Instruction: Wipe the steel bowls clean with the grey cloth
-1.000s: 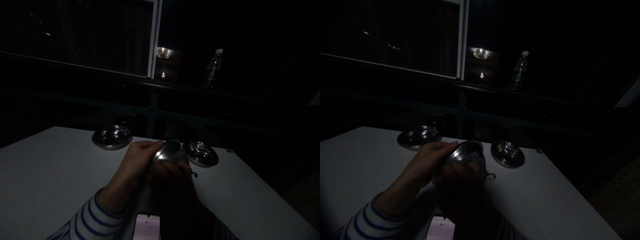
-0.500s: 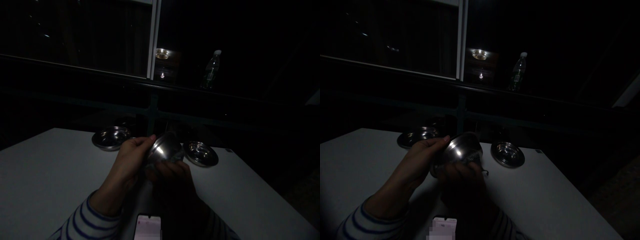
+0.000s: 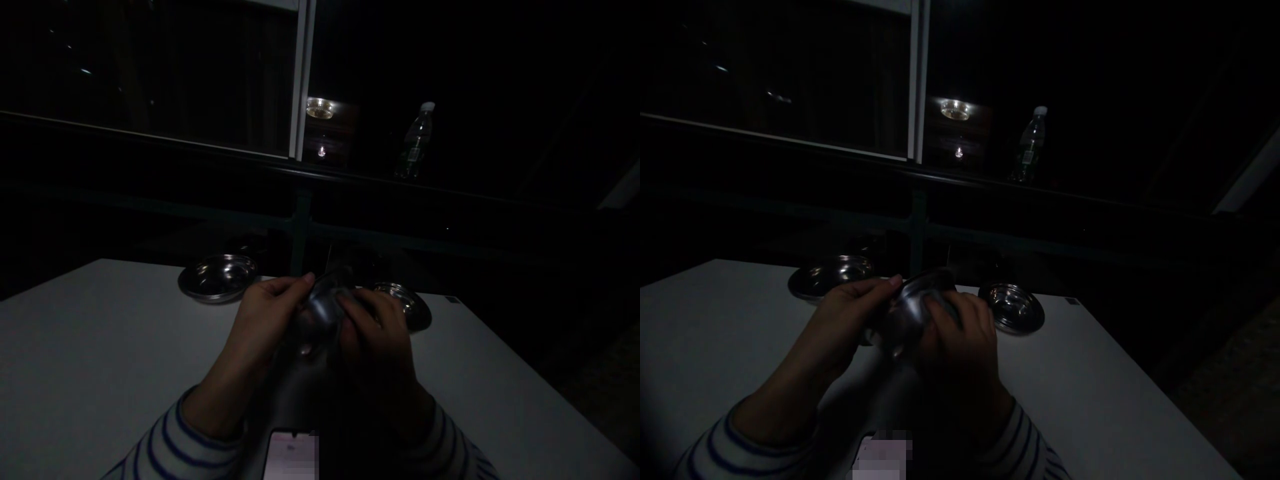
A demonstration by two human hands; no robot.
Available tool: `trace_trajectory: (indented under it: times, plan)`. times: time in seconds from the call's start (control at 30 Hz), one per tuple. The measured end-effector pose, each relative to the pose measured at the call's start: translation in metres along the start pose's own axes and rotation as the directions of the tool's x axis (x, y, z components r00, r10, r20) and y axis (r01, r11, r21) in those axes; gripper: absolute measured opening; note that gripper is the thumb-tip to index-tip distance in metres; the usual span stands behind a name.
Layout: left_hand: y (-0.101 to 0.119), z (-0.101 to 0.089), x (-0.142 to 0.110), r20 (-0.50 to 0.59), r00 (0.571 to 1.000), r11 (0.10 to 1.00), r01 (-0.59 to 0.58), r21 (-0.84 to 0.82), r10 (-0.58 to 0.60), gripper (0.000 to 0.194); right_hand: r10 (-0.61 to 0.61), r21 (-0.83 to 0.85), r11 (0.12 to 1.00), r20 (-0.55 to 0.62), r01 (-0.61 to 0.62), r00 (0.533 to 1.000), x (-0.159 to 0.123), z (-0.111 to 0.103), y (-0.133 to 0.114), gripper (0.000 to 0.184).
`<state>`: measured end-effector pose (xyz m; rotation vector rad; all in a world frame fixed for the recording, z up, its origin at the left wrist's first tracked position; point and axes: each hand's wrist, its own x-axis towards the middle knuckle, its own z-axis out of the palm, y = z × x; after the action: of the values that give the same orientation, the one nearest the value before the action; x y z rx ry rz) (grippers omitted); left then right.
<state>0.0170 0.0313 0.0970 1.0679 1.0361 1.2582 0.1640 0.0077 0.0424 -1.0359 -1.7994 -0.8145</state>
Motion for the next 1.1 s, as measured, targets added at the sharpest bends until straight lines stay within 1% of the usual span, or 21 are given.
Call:
trace_trajectory:
  times: [0.03,0.07,0.17,0.2,0.23,0.37,0.4,0.5,0.53,0.57,0.6,0.7,0.73,0.77,0.8,0.87,0.9,0.93,0.97,1.03,1.1]
  plan:
    - [-0.001,0.001,0.000,-0.005,1.000,1.000,0.003,0.005,-0.003,0.027,0.020,0.000,1.000,0.002,-0.020,1.000,0.001,0.000,0.001,0.024]
    - [-0.002,0.002,0.000,-0.001,1.000,1.000,0.011,0.006,-0.011,0.028,0.005,-0.001,1.000,0.004,-0.005,1.000,0.000,0.000,-0.001,0.025]
    - [-0.005,0.004,0.000,0.024,0.999,1.000,0.028,-0.008,-0.028,0.030,-0.122,-0.011,0.992,0.021,0.122,0.992,-0.002,0.002,-0.010,0.026]
    - [-0.006,0.005,0.000,0.027,0.999,0.999,0.032,-0.014,-0.032,0.032,-0.131,-0.019,0.991,0.023,0.131,0.991,-0.002,0.002,-0.012,0.026]
    - [-0.006,0.006,-0.001,0.026,0.999,0.999,0.037,-0.020,-0.037,0.033,-0.111,-0.032,0.993,0.019,0.112,0.994,-0.002,0.001,-0.012,0.026]
    - [-0.004,0.009,-0.004,0.006,0.999,0.999,0.050,-0.020,-0.050,0.036,0.043,-0.093,0.995,0.012,-0.042,0.999,0.002,-0.003,-0.005,0.027]
    - [-0.004,0.010,-0.005,0.003,0.999,0.998,0.054,-0.019,-0.054,0.035,0.039,-0.096,0.995,0.026,-0.036,0.999,0.002,-0.004,-0.004,0.027]
    - [-0.005,0.011,-0.005,0.026,0.997,0.997,0.074,-0.019,-0.073,0.036,-0.094,-0.049,0.994,0.071,0.097,0.993,0.003,-0.005,-0.005,0.029]
    - [-0.005,0.011,-0.005,0.034,0.997,0.997,0.076,-0.019,-0.076,0.036,-0.119,-0.028,0.992,0.074,0.121,0.990,0.004,-0.005,-0.005,0.028]
    - [-0.006,0.011,-0.004,0.036,0.997,0.997,0.076,-0.015,-0.075,0.037,-0.119,-0.011,0.993,0.076,0.121,0.990,0.004,-0.005,-0.005,0.027]
    - [-0.006,0.010,-0.004,0.031,0.997,0.997,0.071,-0.010,-0.071,0.037,-0.084,-0.001,0.996,0.069,0.084,0.994,0.005,-0.006,-0.003,0.026]
    - [-0.006,0.010,-0.004,0.015,0.998,0.998,0.057,0.005,-0.057,0.035,0.106,0.016,0.994,0.028,-0.107,0.994,0.007,-0.007,0.002,0.026]
    - [-0.006,0.009,-0.003,0.015,0.998,0.998,0.056,0.009,-0.056,0.034,0.127,0.013,0.992,0.020,-0.127,0.992,0.008,-0.008,0.002,0.026]
    - [-0.006,0.009,-0.003,0.018,0.998,0.998,0.054,0.011,-0.055,0.035,0.114,0.002,0.994,0.019,-0.114,0.993,0.008,-0.008,0.001,0.026]
    - [-0.007,0.008,-0.002,0.021,0.998,0.998,0.055,0.015,-0.055,0.035,0.066,-0.010,0.998,0.026,-0.066,0.997,0.007,-0.008,-0.001,0.025]
    - [-0.007,0.008,-0.002,0.020,0.998,0.998,0.062,0.028,-0.062,0.037,-0.075,-0.013,0.997,0.055,0.076,0.996,0.006,-0.007,-0.005,0.023]
    - [-0.007,0.007,-0.002,0.017,0.998,0.997,0.064,0.036,-0.065,0.038,-0.116,-0.004,0.993,0.065,0.116,0.991,0.006,-0.006,-0.007,0.023]
    - [-0.007,0.007,-0.002,0.013,0.998,0.997,0.066,0.047,-0.067,0.039,-0.121,0.011,0.993,0.068,0.121,0.990,0.006,-0.006,-0.007,0.024]
    - [-0.007,0.008,-0.003,0.008,0.998,0.996,0.067,0.058,-0.067,0.039,-0.088,0.026,0.996,0.063,0.087,0.994,0.006,-0.006,-0.005,0.025]
    - [-0.005,0.008,-0.003,-0.002,0.998,0.996,0.060,0.062,-0.060,0.038,0.047,0.051,0.997,0.042,-0.049,0.998,0.007,-0.007,0.001,0.026]
    - [-0.004,0.008,-0.004,-0.009,0.999,0.998,0.051,0.046,-0.050,0.036,0.172,0.081,0.981,0.033,-0.174,0.985,0.008,-0.009,0.006,0.028]
